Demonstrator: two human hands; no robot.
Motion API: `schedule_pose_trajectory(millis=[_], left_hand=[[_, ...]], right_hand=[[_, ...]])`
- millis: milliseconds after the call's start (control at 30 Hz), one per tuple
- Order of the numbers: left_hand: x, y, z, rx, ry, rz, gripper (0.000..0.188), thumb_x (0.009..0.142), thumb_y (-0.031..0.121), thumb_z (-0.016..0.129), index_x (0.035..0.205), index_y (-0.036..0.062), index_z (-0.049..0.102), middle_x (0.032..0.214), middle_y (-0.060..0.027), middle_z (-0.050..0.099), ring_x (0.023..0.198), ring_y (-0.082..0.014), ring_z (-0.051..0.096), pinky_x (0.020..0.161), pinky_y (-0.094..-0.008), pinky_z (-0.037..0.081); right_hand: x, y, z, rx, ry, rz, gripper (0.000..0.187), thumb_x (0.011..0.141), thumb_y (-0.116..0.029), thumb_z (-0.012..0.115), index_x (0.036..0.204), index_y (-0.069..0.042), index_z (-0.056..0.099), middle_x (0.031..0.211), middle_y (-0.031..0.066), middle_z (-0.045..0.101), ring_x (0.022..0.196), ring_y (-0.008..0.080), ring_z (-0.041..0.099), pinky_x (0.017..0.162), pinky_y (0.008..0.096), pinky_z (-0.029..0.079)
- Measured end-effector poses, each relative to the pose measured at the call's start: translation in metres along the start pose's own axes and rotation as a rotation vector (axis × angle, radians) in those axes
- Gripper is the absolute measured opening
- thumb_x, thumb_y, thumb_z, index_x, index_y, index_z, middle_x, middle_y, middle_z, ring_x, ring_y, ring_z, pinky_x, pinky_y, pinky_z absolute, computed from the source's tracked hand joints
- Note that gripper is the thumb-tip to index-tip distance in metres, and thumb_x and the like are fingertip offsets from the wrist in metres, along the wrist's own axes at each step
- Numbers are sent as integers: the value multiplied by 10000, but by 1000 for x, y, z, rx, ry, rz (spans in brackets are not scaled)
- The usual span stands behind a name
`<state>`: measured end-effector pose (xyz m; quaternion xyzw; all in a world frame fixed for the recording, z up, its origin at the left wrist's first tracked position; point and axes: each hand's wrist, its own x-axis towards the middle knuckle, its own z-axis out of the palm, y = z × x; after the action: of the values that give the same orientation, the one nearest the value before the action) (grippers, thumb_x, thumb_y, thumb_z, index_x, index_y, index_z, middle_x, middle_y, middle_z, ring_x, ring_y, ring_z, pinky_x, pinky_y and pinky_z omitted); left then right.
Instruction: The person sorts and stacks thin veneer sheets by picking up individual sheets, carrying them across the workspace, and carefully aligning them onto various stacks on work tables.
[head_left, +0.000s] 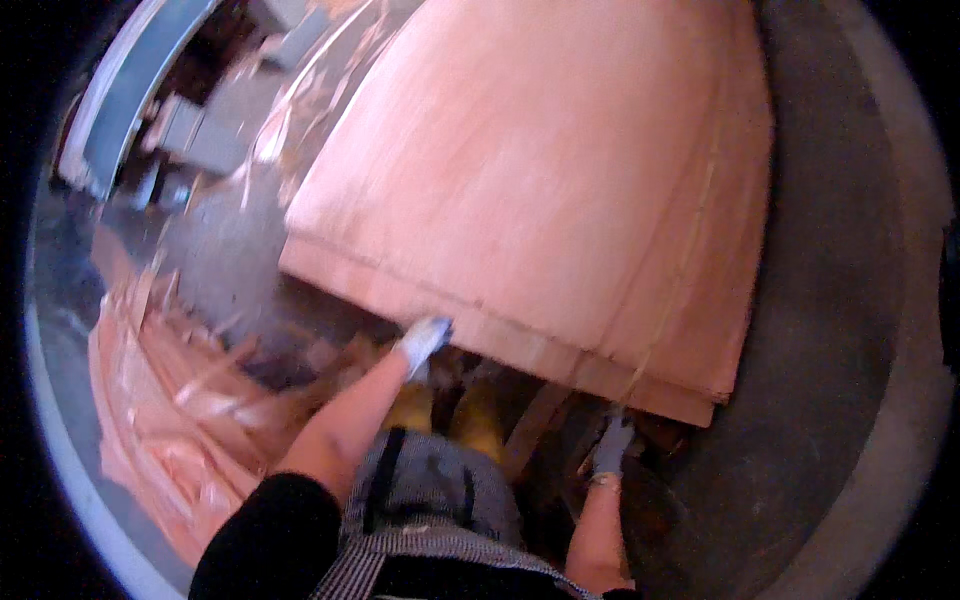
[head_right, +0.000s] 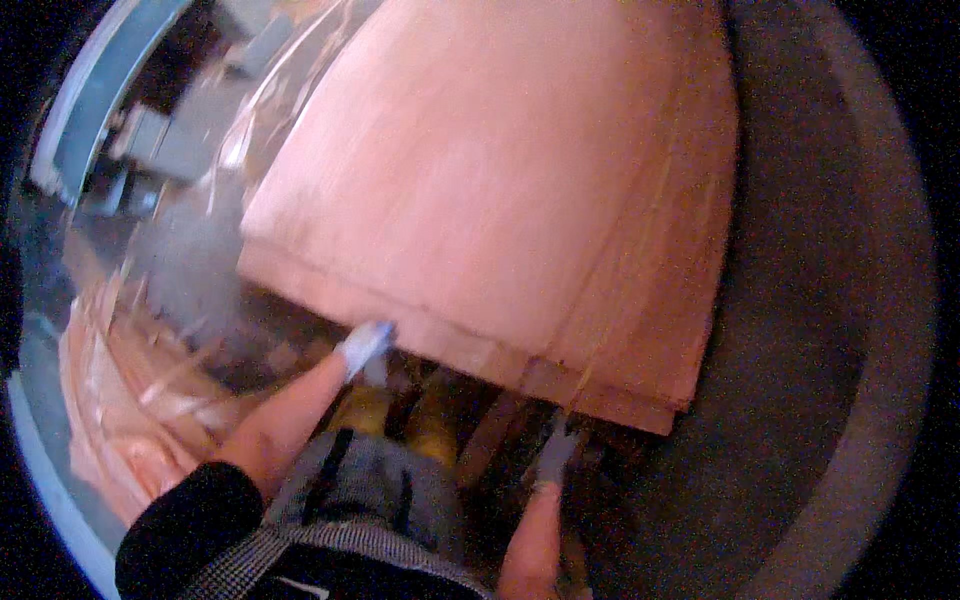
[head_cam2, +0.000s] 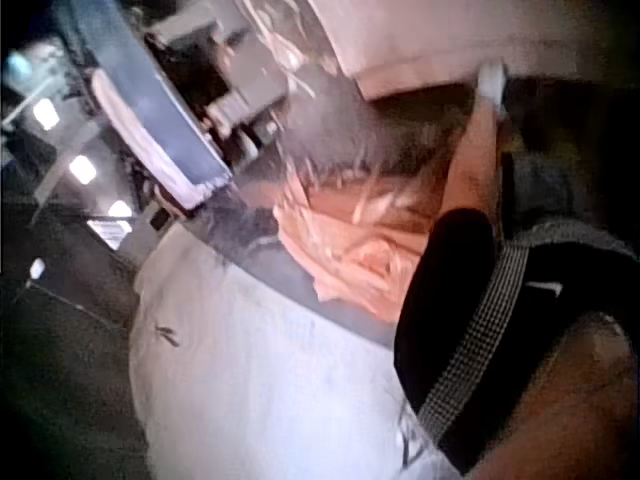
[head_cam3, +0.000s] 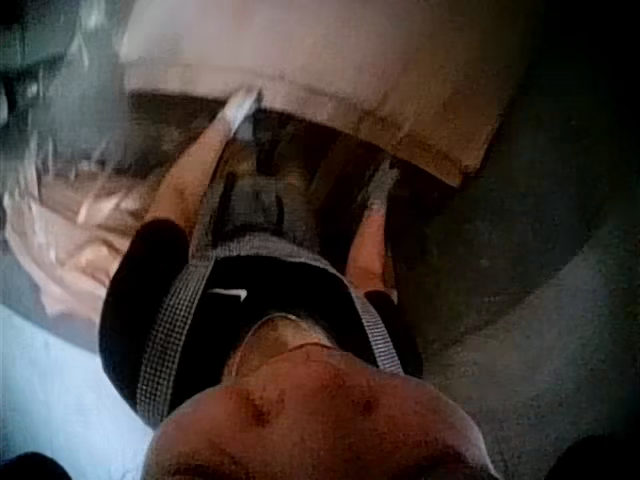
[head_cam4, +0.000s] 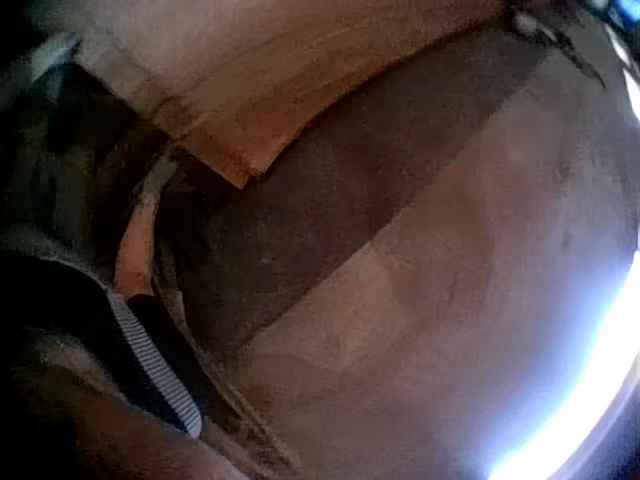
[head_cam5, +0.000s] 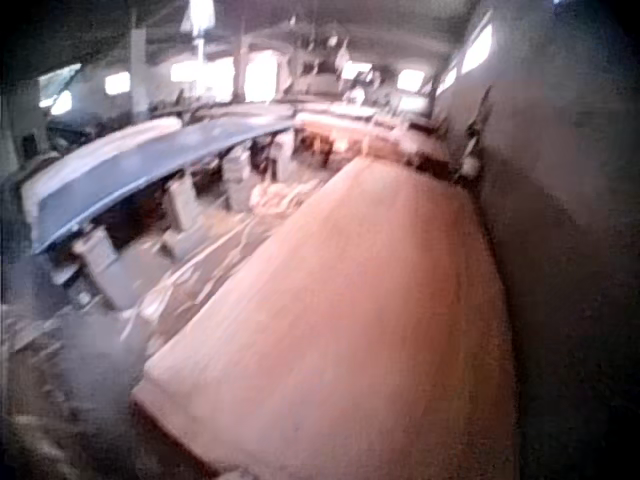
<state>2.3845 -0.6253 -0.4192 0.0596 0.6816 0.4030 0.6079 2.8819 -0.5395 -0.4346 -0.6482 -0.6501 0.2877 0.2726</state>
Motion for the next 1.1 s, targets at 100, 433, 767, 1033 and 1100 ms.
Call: schedule_pose_trajectory(millis=[100, 433, 767, 1033, 1100], left_hand=[[38, -3, 0, -383, -6, -215, 418, 890, 317, 559, 1227, 76, 504, 1167, -136, 585, 959, -271, 595, 824, -378, 479], [81, -15, 14, -1106, 133, -204, 533, 899, 373, 511, 1308, 52, 395, 1369, -148, 424, 1274, -308, 386, 1045, -468, 318], [109, -1, -1, -636, 293, -337, 554, 838, 321, 660, 1279, 76, 431, 1217, -152, 543, 1099, -310, 549, 965, -434, 430], [114, -2, 2, -676, 305, -281, 519, 877, 235, 603, 1300, 8, 407, 1273, -207, 483, 1139, -377, 512, 960, -467, 433], [114, -2, 0, -694, 298, -268, 512, 885, 228, 589, 1307, 3, 404, 1277, -214, 477, 1142, -384, 507, 970, -471, 427]], right_hand=[[6, -8, 5, -87, -32, 273, 184, 908, -223, 569, 916, -39, 569, 670, 27, 546, 494, 112, 453, 432, 249, 341], [-15, -193, -36, 256, 106, 758, 234, 893, -232, 600, 958, -12, 557, 827, 56, 577, 666, 148, 506, 583, 309, 423], [-28, -179, -30, 349, 227, 695, 202, 894, -246, 605, 921, -48, 572, 663, -30, 529, 488, 47, 406, 416, 222, 281], [-41, -188, -33, 331, 176, 693, 134, 885, -146, 595, 795, -72, 529, 613, -23, 506, 431, 50, 409, 377, 214, 256], [-43, -204, -28, 364, 236, 754, 125, 880, -133, 600, 795, -75, 529, 615, -21, 510, 438, 52, 419, 379, 214, 275]])
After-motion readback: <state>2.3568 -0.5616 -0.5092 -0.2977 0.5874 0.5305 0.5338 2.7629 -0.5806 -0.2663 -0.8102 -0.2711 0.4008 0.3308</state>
